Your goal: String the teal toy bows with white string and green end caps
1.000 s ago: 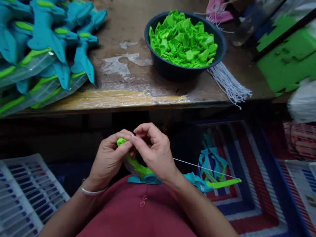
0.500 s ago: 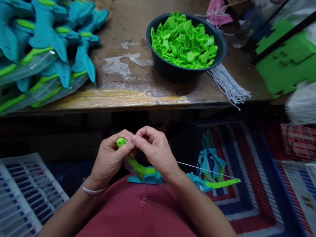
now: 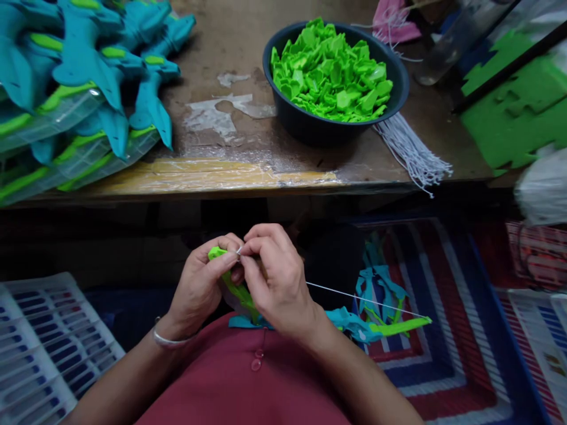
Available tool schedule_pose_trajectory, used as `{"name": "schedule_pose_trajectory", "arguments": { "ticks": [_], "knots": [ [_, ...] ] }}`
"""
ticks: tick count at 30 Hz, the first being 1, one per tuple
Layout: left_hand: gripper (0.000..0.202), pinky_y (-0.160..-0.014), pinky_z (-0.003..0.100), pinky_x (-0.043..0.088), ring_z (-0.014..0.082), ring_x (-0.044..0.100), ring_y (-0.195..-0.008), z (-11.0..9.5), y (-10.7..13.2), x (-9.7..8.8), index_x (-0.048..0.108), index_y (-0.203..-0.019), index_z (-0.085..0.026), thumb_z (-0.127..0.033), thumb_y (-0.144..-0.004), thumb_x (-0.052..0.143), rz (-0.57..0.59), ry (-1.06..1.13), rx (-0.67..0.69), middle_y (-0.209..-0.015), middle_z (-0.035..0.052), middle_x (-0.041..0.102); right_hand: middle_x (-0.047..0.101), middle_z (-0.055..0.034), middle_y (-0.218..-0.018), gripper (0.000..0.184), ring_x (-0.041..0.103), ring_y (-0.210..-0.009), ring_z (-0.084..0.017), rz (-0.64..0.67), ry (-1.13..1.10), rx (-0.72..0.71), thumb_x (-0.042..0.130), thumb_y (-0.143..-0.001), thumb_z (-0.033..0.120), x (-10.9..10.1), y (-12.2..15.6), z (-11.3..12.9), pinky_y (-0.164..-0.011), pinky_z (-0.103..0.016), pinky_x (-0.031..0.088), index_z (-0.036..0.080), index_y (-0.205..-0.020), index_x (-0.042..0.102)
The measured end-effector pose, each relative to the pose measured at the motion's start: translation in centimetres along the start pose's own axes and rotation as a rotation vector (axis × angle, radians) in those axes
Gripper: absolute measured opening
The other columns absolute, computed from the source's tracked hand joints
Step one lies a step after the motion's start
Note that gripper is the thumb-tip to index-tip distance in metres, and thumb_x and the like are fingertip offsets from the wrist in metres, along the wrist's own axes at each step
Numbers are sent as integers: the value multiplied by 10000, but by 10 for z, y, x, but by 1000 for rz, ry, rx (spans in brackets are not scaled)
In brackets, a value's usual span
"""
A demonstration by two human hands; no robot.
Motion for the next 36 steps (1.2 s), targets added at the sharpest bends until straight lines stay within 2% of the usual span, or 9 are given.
{"name": "schedule_pose_trajectory", "arguments": {
  "ticks": [3, 6, 8, 12, 15, 19, 24, 28, 36],
  "knots": [
    [200, -577, 229, 383, 97, 463, -611, -1, -1, 1, 615, -753, -172, -245, -933, 663, 13, 9, -16, -738, -14, 514, 663, -103, -1064, 159, 643, -1013, -222, -1, 179, -300, 551, -926, 63, 1, 0, 12, -834, -394, 590, 199, -970, 622],
    [205, -582, 224, 395, 92, 473, -615, 0, 0, -1, 614, -750, -168, -246, -929, 675, 6, 16, -13, -745, -14, 536, 666, -97, -960, 168, 629, -894, -207, 62, 225, -422, 515, -943, 57, 5, 0, 15, -752, -364, 585, 180, -1009, 609],
    [170, -595, 226, 413, 92, 491, -620, 1, 2, -4, 634, -792, -173, -255, -929, 694, -34, -24, 4, -732, -16, 560, 657, -91, -942, 151, 617, -865, -191, 79, 207, -346, 498, -965, 67, 4, -1, 13, -747, -348, 566, 173, -996, 601],
    [103, -569, 223, 438, 97, 531, -599, 0, 7, -7, 681, -986, -214, -277, -920, 729, -112, -137, 44, -710, -29, 591, 635, -6, -846, 148, 608, -770, -119, 116, 2, 21, 526, -992, 105, 0, -4, 4, -712, -257, 520, 193, -905, 607],
    [69, -560, 228, 451, 90, 545, -600, -5, 8, -3, 698, -929, -208, -275, -934, 711, -111, -235, 124, -790, -14, 617, 640, 40, -780, 114, 618, -698, -90, 138, -186, 237, 603, -966, 136, 0, -4, -3, -644, -214, 490, 203, -875, 622],
    [55, -560, 225, 451, 81, 549, -611, -10, 8, -2, 698, -901, -214, -245, -946, 692, -130, -261, 198, -853, -16, 615, 637, 52, -753, 82, 616, -667, -86, 105, -266, 318, 656, -937, 152, 1, -3, -8, -617, -206, 483, 203, -883, 621],
    [126, -558, 240, 414, 91, 502, -585, -2, 5, -7, 687, -865, -196, -281, -958, 679, -69, -209, 89, -725, -25, 569, 610, 16, -814, 142, 596, -746, -99, 35, -47, 125, 613, -973, 137, 2, -1, 0, -693, -238, 494, 185, -840, 611],
    [175, -564, 242, 377, 98, 469, -586, 4, 3, -7, 657, -825, -175, -294, -953, 672, 7, -11, -26, -666, -24, 531, 629, -40, -856, 122, 594, -812, -145, -21, 146, -110, 578, -980, 90, 5, 4, 8, -738, -297, 517, 162, -896, 629],
    [174, -569, 232, 366, 94, 454, -591, 4, 0, -4, 645, -813, -150, -266, -941, 670, 41, 110, -78, -668, -17, 527, 661, -111, -888, 126, 598, -847, -214, -70, 456, -448, 599, -935, 53, 12, 10, 13, -727, -363, 573, 130, -1035, 614]
  ]
}}
Point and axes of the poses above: each hand's wrist, its own y-axis away from the middle knuckle, its own x-axis out of the palm, z = x × y, the point moved 5 cm from there along -y, towards the middle knuckle
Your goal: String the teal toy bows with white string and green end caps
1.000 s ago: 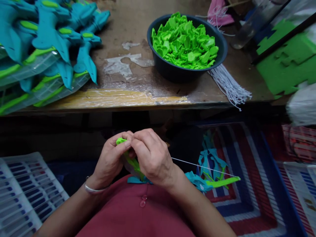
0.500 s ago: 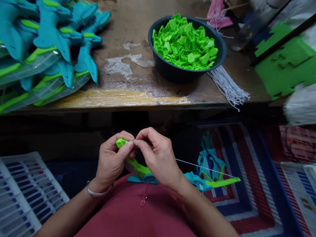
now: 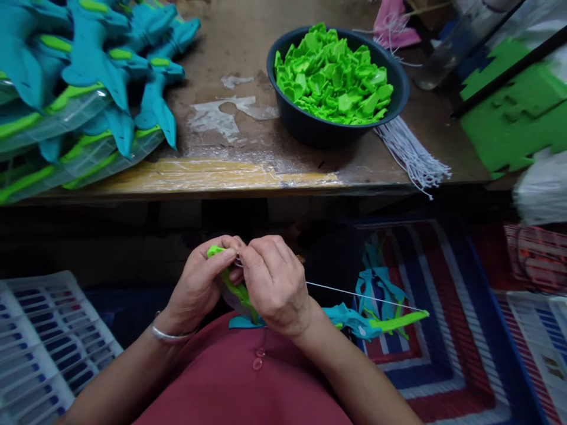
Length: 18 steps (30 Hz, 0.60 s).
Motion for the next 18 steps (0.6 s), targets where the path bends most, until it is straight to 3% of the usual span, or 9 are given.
{"name": "schedule_pose_trajectory", "arguments": {
  "ticks": [6, 13, 18],
  "knots": [
    [189, -566, 240, 368, 101, 461, -578, 1, -4, -1, 646, -804, -152, -280, -941, 673, -8, -33, 1, -630, -20, 530, 631, -97, -804, 86, 565, -787, -206, 24, 111, -5, 556, -968, 82, 2, -4, -3, -681, -336, 546, 150, -919, 576],
    [204, -548, 237, 357, 98, 455, -560, 1, -6, 1, 634, -776, -152, -277, -930, 681, -46, -35, -6, -606, -26, 524, 631, -110, -815, 59, 544, -787, -211, 33, 173, -24, 555, -973, 94, 4, -7, -5, -678, -339, 525, 137, -936, 571],
    [177, -568, 249, 371, 99, 465, -594, 0, -6, 1, 652, -820, -161, -284, -942, 689, -37, -57, 65, -691, -14, 548, 623, -91, -829, 79, 538, -795, -197, 25, 185, 9, 527, -984, 105, 2, -6, -7, -693, -325, 524, 170, -943, 546]
  ]
}}
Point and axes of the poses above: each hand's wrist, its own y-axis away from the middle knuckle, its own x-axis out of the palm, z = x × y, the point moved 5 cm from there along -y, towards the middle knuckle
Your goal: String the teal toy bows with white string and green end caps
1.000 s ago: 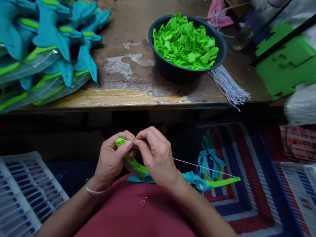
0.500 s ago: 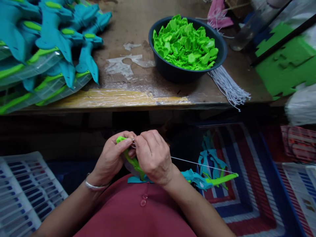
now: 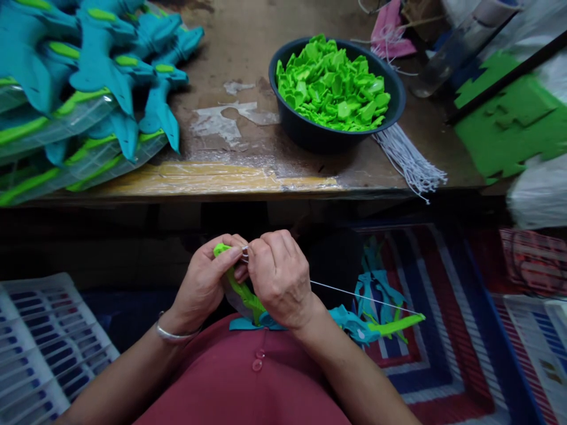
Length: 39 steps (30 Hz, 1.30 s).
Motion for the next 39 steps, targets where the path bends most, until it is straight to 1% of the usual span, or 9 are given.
{"name": "schedule_pose_trajectory", "arguments": {
  "ticks": [4, 9, 11, 13, 15, 20, 26, 32, 39],
  "knots": [
    [176, -571, 255, 388, 100, 469, -601, -1, 0, 1, 658, -824, -162, -282, -950, 681, 24, 15, 30, -739, -6, 549, 616, -90, -834, 89, 536, -791, -191, -19, -35, 49, 535, -970, 86, -4, 2, -3, -698, -326, 523, 168, -936, 543],
    [182, -563, 248, 382, 98, 451, -585, 0, 1, 1, 647, -811, -169, -281, -951, 680, 26, 44, 3, -705, -16, 522, 615, -92, -844, 89, 567, -801, -191, -10, -141, 106, 538, -965, 69, -10, 3, -6, -704, -333, 526, 148, -936, 566],
    [193, -578, 243, 377, 96, 448, -599, 0, 1, 1, 642, -807, -169, -288, -955, 676, 27, 30, 1, -715, -16, 521, 636, -100, -910, 62, 596, -850, -194, 21, -221, 143, 551, -978, 99, -9, 4, -6, -736, -338, 542, 139, -1012, 585],
    [195, -595, 233, 376, 92, 453, -627, -1, 1, 0, 644, -810, -169, -295, -954, 682, 18, 0, 13, -749, -13, 530, 657, -106, -998, 156, 622, -922, -199, 49, -299, 172, 602, -980, 153, -8, 5, -5, -780, -342, 559, 137, -1134, 587],
    [189, -601, 221, 376, 86, 460, -650, -2, 1, 0, 654, -817, -169, -300, -949, 690, 1, -28, 17, -791, -10, 542, 670, -88, -1028, 222, 637, -947, -189, 66, -375, 203, 643, -972, 184, -6, 6, -4, -794, -329, 564, 157, -1186, 590],
    [183, -584, 220, 372, 78, 476, -633, -3, 2, 1, 664, -834, -168, -303, -957, 679, 14, -34, 0, -828, -5, 557, 657, -28, -916, 70, 639, -840, -141, 98, -540, 325, 617, -977, 139, -5, 2, -6, -724, -279, 538, 180, -1016, 658],
    [179, -583, 247, 372, 96, 451, -598, -1, 3, 2, 642, -818, -168, -274, -959, 674, 15, 5, 6, -696, -17, 515, 613, 16, -833, 106, 579, -729, -94, 158, -584, 441, 619, -947, 99, -14, 3, -15, -650, -228, 484, 179, -879, 633],
    [199, -572, 250, 367, 100, 450, -599, 0, 4, 4, 631, -795, -167, -274, -957, 672, 26, 4, 13, -692, -14, 513, 593, 21, -814, 120, 555, -705, -86, 178, -547, 458, 611, -928, 76, -27, 8, -18, -635, -221, 459, 175, -862, 625],
    [215, -579, 256, 367, 105, 443, -595, -2, 6, 8, 635, -792, -166, -315, -939, 687, 52, -23, -14, -693, -11, 517, 643, -11, -880, 107, 620, -784, -126, 132, -614, 479, 630, -923, 97, -29, 8, -17, -675, -251, 506, 197, -887, 646]
  ]
}}
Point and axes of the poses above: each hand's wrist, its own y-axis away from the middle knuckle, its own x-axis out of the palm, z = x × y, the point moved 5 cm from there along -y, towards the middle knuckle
